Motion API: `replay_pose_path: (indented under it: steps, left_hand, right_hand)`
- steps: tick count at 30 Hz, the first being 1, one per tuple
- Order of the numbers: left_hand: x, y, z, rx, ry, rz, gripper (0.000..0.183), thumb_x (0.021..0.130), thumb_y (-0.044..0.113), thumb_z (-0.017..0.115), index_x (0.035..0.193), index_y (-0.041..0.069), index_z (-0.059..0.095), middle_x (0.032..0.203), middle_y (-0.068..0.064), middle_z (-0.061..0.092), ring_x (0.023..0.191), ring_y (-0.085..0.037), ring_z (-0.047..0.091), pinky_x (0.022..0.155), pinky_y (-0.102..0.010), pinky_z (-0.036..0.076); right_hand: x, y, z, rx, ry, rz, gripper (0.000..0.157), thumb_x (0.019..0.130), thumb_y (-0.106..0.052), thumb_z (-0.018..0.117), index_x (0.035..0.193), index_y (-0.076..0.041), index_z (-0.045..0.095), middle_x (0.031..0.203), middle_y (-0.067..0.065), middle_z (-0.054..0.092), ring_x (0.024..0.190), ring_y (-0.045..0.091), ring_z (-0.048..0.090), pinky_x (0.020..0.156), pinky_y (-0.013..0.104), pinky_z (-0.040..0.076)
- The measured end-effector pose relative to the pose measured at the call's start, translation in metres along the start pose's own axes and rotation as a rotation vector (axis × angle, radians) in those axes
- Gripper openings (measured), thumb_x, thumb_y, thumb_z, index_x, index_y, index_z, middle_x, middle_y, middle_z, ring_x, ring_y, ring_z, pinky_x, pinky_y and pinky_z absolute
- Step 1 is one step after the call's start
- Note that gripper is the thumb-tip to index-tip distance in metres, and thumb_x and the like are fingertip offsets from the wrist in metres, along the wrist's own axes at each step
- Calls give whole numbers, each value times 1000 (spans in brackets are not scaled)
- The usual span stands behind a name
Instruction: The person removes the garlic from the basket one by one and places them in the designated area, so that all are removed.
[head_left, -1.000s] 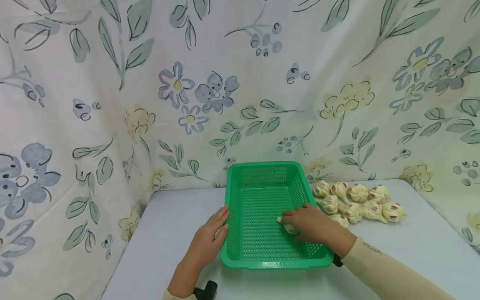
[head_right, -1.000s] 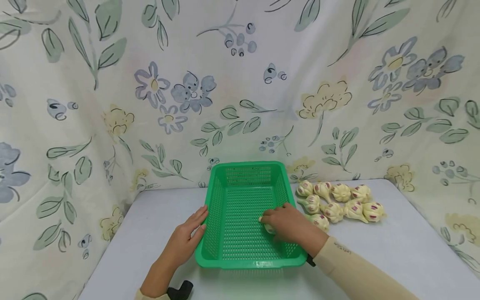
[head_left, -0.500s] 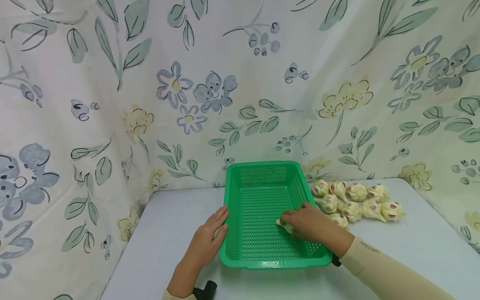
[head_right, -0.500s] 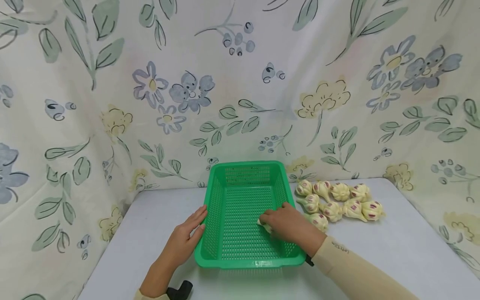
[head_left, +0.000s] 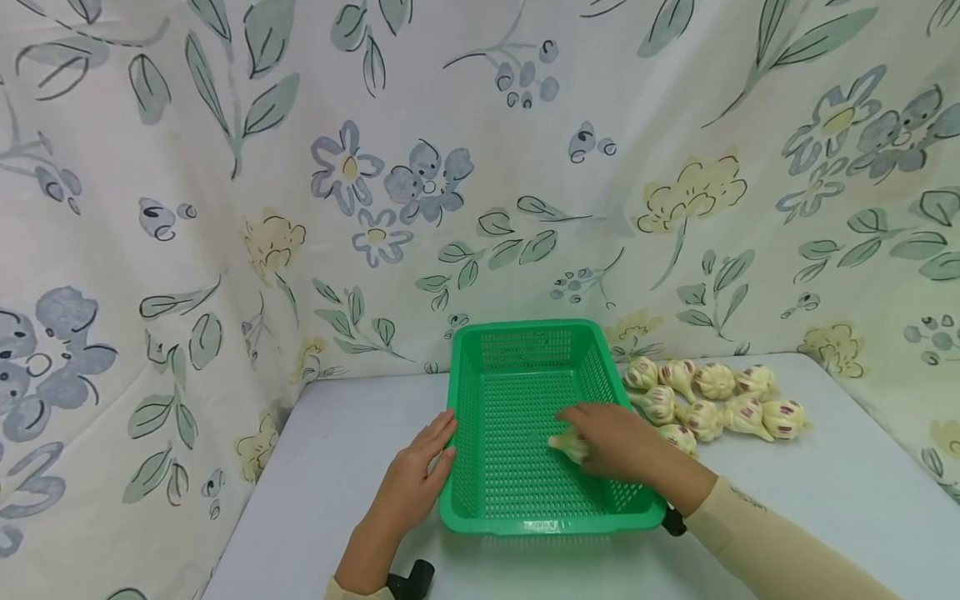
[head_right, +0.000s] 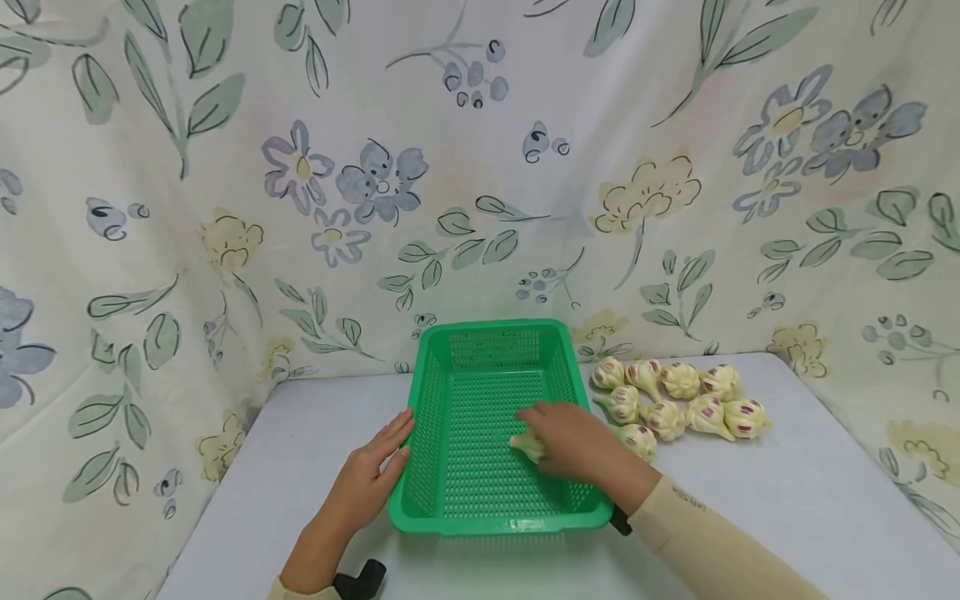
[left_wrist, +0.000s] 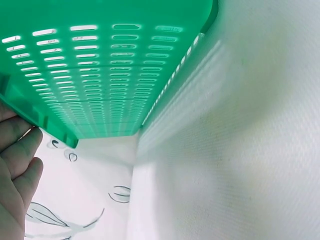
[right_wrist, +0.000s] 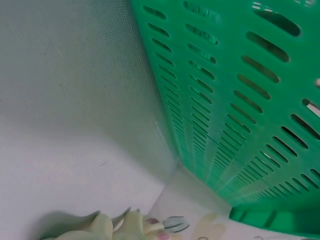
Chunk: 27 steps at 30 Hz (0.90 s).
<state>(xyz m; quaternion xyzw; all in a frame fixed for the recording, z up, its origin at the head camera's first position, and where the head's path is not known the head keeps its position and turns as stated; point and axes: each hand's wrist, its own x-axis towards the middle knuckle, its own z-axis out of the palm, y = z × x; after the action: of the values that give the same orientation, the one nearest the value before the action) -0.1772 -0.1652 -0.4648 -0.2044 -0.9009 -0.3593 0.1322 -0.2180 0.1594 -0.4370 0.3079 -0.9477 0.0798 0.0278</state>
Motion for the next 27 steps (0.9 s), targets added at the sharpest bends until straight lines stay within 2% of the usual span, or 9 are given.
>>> replay_pose_path:
  steps: [5,9,14,20,27]
  left_hand:
    - [0,0,0,8,2,3,43,102,23,54,142,7,53,154,-1,43,142,-23,41,111,-48,40]
    - [0,1,-1,-2,0,1,43,103,24,53,143,7,53,154,0,43,142,-23,41,112,-47,39]
    - [0,1,-1,-4,-2,-1,43,102,23,54,143,8,52,154,0,42,142,-23,41,113,-47,39]
    - [0,1,0,7,7,9,43,102,23,54,142,8,53,154,0,42,141,-23,41,112,-47,40]
    - [-1,0,1,6,1,1,43,103,26,52,143,9,52,154,2,41,142,-22,40,112,-46,40]
  right_hand:
    - [-2,1,-1,53,11,29,66,71,-20,85,131,-12,58,119,7,64,109,27,60,81,41,53]
    - [-1,2,-2,74,15,25,57,70,-22,85,121,-12,62,106,-2,63,92,15,57,75,37,49]
    - [-3,3,-2,103,-8,32,47,75,-28,84,115,-17,61,99,-9,59,78,6,49,78,38,47]
    - [-6,4,-2,113,1,23,48,75,-32,84,114,-19,60,100,-10,58,77,5,51,78,37,46]
    - [-5,5,0,100,26,-4,46,77,-31,83,115,-17,63,101,-9,57,76,4,48,76,36,45]
